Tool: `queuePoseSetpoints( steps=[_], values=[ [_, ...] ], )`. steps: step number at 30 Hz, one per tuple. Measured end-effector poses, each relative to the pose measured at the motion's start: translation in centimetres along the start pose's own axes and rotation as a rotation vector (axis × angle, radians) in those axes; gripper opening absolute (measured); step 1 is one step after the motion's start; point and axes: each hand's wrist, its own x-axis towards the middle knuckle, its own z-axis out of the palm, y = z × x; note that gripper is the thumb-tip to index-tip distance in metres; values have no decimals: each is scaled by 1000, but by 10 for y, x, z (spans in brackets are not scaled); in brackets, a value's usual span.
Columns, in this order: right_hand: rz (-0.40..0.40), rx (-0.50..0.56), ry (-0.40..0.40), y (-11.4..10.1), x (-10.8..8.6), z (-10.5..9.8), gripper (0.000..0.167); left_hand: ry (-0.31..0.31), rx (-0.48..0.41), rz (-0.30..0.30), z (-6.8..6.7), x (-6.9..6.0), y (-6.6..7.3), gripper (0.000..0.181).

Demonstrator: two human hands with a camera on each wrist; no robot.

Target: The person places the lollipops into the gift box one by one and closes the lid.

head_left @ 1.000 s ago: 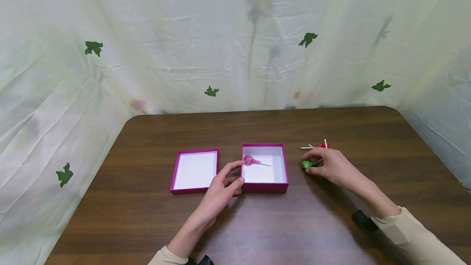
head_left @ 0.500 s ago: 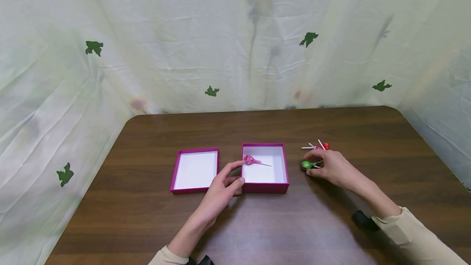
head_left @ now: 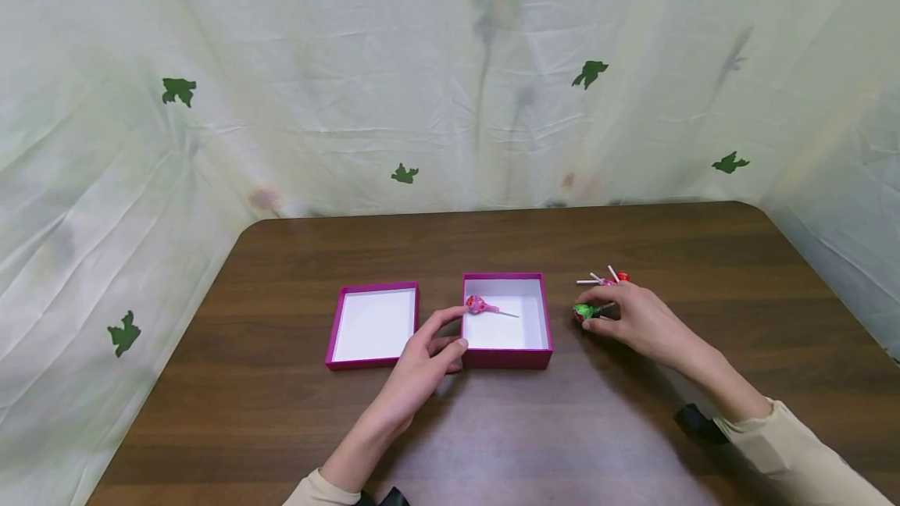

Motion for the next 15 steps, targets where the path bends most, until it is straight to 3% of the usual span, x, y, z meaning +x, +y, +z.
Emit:
queuePoseSetpoints(
  steps=[8,15],
  values=[
    [-75,-63,83,-6,0,-1,29,2,-1,-2,0,0,0,44],
    [-4,-76,121,-11,-2,-3,27,0,8,2,-1,1,-2,43]
  ],
)
